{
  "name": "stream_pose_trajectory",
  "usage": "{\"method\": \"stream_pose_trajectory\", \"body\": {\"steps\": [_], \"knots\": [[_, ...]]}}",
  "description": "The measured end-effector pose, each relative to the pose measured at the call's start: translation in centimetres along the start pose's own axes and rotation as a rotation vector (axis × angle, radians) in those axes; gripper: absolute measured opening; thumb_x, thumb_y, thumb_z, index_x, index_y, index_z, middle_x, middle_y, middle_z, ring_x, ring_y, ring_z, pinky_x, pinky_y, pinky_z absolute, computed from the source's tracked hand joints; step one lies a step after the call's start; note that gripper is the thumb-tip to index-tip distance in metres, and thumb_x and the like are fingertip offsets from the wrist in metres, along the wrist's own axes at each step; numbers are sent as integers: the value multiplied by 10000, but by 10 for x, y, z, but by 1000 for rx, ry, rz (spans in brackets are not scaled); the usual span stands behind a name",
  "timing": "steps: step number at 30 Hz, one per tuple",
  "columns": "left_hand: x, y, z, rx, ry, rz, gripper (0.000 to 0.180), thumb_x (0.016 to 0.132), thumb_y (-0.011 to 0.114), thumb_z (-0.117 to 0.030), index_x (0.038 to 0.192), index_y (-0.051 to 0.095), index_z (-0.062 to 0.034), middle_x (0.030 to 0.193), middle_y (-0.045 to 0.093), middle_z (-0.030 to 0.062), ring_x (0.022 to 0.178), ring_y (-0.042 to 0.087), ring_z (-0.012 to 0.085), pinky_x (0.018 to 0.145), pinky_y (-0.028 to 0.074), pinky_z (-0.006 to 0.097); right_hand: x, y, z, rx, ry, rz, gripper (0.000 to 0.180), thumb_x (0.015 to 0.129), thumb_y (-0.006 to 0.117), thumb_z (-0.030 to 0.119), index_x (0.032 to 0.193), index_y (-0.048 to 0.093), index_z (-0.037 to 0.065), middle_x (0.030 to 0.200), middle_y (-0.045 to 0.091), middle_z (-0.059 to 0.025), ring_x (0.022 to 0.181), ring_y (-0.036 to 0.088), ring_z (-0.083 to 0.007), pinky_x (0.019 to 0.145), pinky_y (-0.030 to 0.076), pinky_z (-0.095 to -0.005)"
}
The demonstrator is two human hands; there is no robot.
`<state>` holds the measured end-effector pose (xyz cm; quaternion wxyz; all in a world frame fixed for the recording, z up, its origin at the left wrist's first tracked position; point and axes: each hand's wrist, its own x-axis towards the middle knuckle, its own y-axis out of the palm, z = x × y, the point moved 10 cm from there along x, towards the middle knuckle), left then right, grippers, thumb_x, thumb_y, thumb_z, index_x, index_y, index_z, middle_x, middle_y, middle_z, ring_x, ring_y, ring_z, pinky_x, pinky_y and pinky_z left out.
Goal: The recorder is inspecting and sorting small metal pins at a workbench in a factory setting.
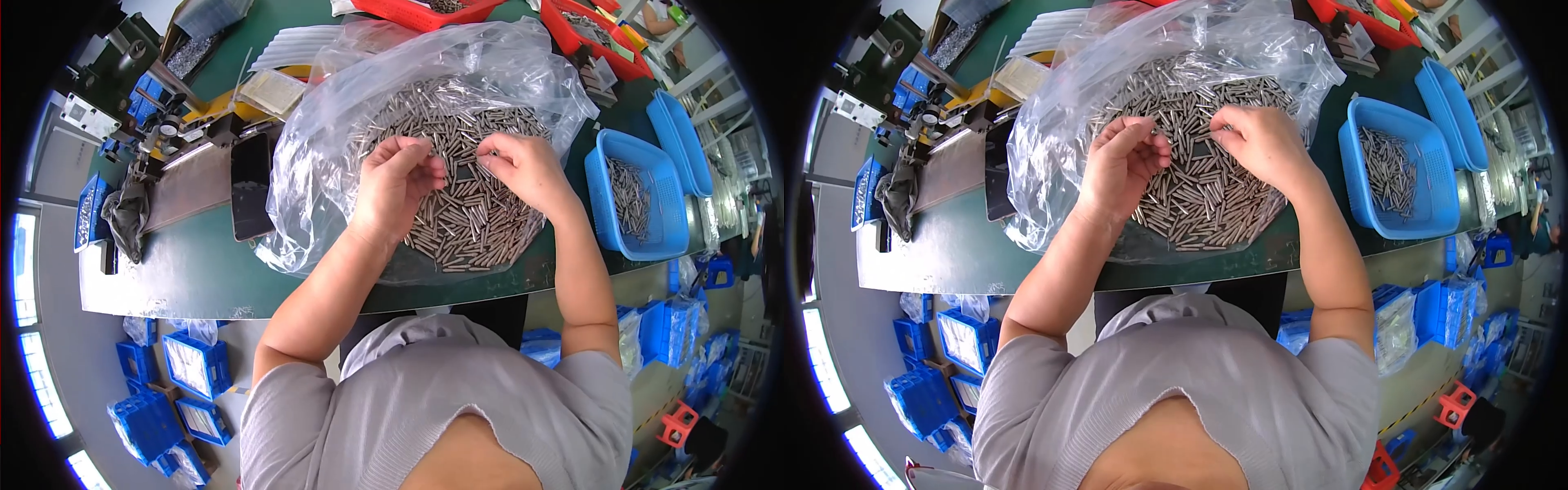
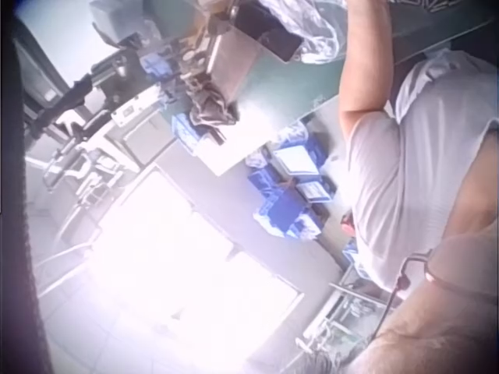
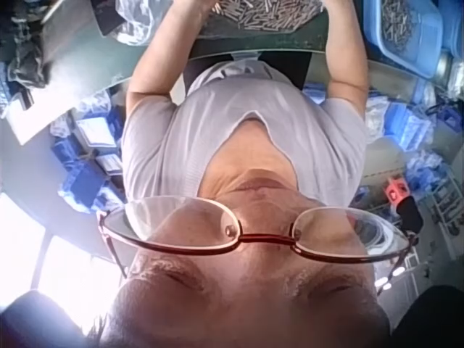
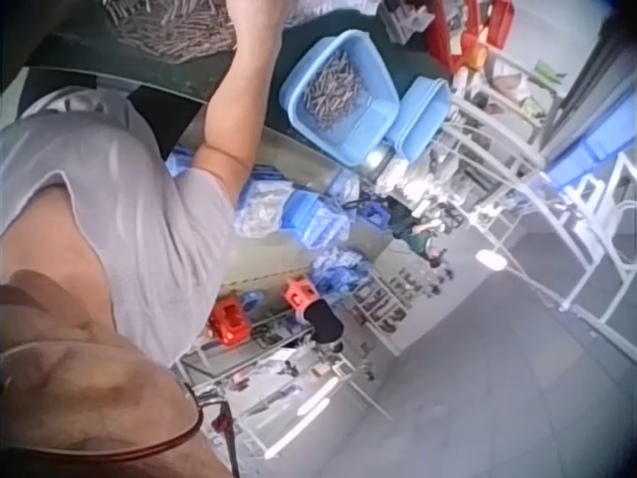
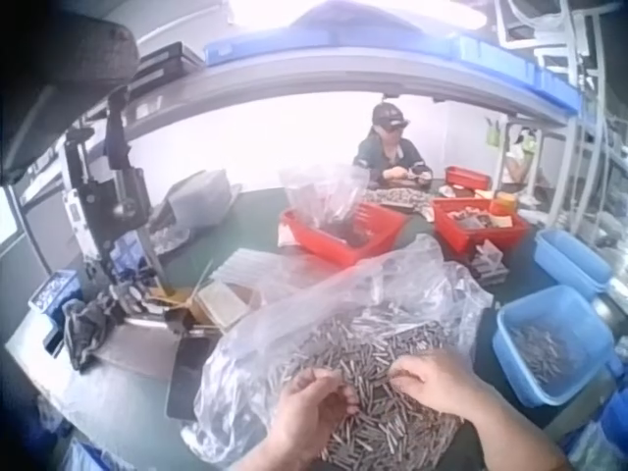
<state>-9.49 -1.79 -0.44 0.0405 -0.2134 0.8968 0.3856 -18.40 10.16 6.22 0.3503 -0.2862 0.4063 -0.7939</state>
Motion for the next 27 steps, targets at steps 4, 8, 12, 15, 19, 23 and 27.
{"method": "stream_pose_trajectory", "body": {"steps": [4,8,12,15,19,23,27], "knots": [[-1,0,-1,-8,7,19,50,857,542,-90,857,551,-40,731,607,103,638,596,189,609,511,301,-2,19,17,8,-103,52,111,734,645,194,798,635,104,718,630,-94,686,613,-283,609,471,-383],[0,3,0,-3,5,22,54,857,544,-93,859,546,-39,728,603,99,641,594,187,613,507,299,-5,35,36,-232,-246,46,112,735,620,164,725,598,54,734,632,-94,695,620,-288,594,494,-388],[1,2,0,13,1,15,55,857,542,-90,866,543,-36,725,601,98,640,594,189,610,505,299,-6,42,44,-347,-249,61,109,734,607,135,708,575,33,714,625,-121,682,621,-307,587,496,-403],[2,2,-1,6,7,22,53,858,539,-86,870,541,-34,727,599,101,646,592,191,610,502,302,-4,46,35,-288,-177,188,112,748,611,145,762,558,46,729,607,-124,692,608,-316,606,487,-412],[0,5,3,20,-3,9,53,860,531,-82,873,542,-32,731,596,108,655,588,201,611,495,314,-12,42,47,-437,-277,104,70,721,548,88,758,567,31,717,613,-136,666,619,-309,582,498,-405],[-2,2,8,23,-16,33,56,868,513,-80,889,542,-37,741,601,115,650,584,203,616,492,312,-7,21,46,-228,-279,-54,55,739,550,87,757,556,34,724,630,-119,656,623,-313,553,487,-415],[-5,12,17,-18,-97,179,79,893,493,-97,893,542,-35,816,609,120,742,603,210,671,513,316,-3,-1,10,678,7,-218,122,836,609,132,884,611,19,680,576,10,602,514,-61,558,427,-212]]}}
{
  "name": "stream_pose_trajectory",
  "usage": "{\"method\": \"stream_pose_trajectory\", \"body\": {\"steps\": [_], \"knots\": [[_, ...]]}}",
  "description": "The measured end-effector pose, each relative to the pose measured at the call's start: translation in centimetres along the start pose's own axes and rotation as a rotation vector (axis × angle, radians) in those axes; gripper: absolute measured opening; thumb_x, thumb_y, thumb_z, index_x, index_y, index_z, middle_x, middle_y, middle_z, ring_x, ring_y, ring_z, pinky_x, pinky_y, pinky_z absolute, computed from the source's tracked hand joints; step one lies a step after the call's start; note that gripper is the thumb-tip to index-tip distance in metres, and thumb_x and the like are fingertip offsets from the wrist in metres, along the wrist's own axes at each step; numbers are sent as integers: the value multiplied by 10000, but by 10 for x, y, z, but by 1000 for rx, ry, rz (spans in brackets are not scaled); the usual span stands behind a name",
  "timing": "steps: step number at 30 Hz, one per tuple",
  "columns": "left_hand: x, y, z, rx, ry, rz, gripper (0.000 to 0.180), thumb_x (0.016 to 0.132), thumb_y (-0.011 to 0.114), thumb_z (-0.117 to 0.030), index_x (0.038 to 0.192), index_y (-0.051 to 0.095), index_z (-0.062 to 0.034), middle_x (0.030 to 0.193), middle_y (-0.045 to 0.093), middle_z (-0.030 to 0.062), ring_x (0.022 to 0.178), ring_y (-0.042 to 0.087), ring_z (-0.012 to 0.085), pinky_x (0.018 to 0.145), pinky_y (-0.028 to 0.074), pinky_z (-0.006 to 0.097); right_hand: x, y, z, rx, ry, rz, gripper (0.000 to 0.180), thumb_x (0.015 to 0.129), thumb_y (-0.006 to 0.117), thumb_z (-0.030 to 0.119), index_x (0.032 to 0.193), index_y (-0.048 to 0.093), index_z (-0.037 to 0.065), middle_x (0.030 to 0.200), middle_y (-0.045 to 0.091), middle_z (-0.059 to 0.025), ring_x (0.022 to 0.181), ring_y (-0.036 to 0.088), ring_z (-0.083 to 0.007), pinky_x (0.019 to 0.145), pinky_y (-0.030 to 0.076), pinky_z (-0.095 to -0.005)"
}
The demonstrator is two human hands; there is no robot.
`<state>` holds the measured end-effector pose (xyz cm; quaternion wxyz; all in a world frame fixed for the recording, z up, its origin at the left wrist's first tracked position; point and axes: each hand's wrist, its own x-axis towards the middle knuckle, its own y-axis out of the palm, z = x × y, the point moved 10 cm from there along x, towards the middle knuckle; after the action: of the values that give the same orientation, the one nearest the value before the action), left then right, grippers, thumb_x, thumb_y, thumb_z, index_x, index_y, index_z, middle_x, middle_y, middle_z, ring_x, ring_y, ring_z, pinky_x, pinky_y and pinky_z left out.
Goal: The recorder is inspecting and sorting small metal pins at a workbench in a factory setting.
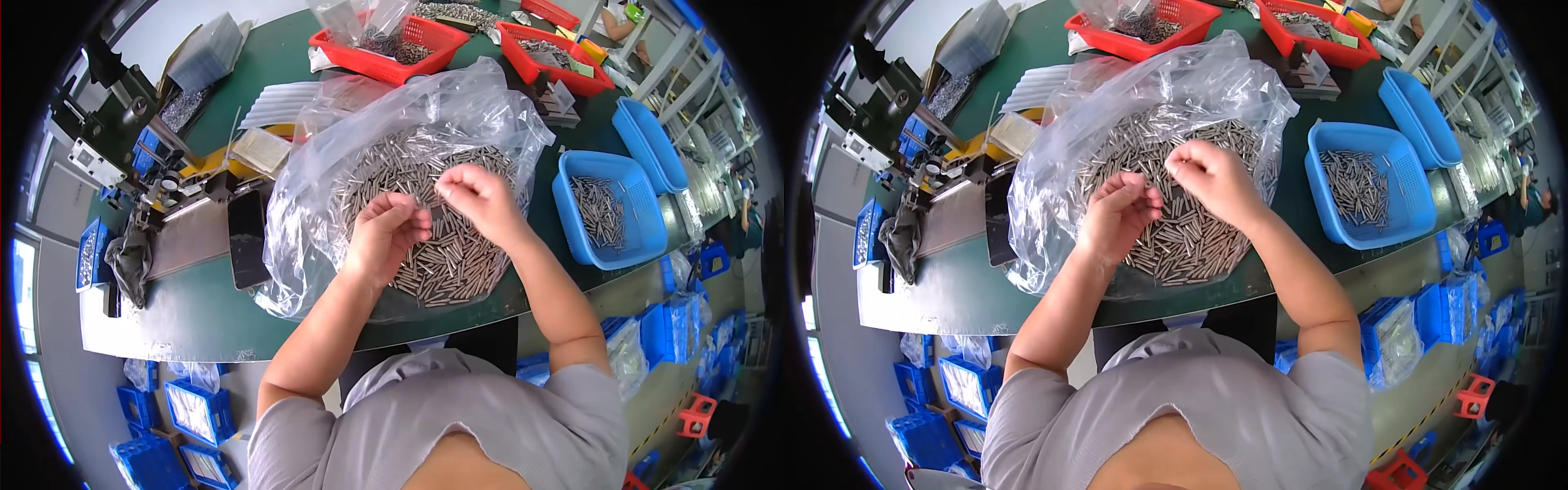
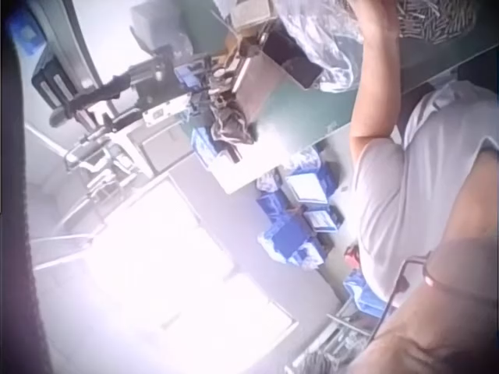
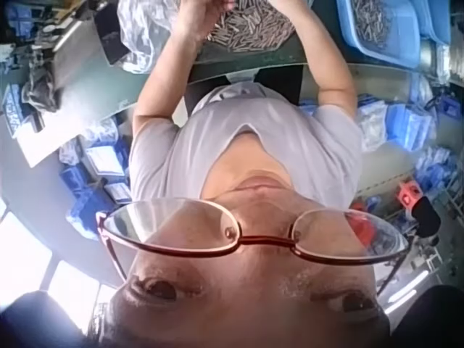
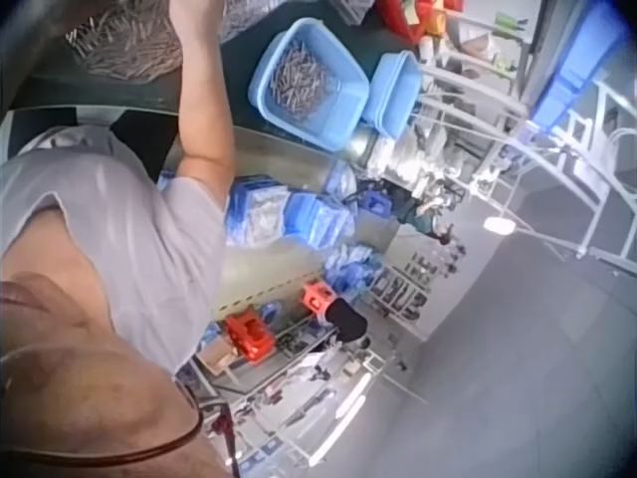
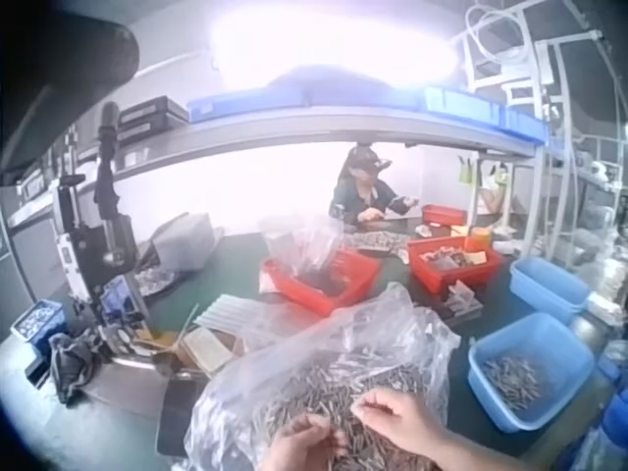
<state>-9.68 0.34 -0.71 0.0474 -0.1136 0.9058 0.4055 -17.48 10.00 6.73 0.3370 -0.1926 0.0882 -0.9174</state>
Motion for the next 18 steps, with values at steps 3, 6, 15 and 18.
{"method": "stream_pose_trajectory", "body": {"steps": [3,6,15,18], "knots": [[3,6,10,-62,-86,27,87,896,494,-98,885,547,-31,843,617,124,779,600,213,714,509,315,-5,3,-28,544,319,18,140,852,600,137,941,618,29,672,513,55,502,370,6,432,271,-160],[6,13,14,-144,-99,106,90,899,496,-102,884,549,-32,859,616,124,791,598,211,729,509,315,-7,10,-30,614,343,49,147,852,604,139,958,628,41,688,528,57,504,385,3,427,277,-156],[2,14,14,-133,-97,112,84,898,501,-102,885,546,-33,853,620,121,796,608,206,729,518,311,-9,14,-28,495,322,16,140,855,603,134,962,624,45,649,492,67,492,364,2,420,259,-154],[2,14,14,-139,-94,117,85,897,501,-101,884,548,-31,848,621,120,792,613,206,729,521,309,-10,14,-25,495,300,16,145,856,602,132,966,623,40,664,503,61,503,371,2,423,265,-151]]}}
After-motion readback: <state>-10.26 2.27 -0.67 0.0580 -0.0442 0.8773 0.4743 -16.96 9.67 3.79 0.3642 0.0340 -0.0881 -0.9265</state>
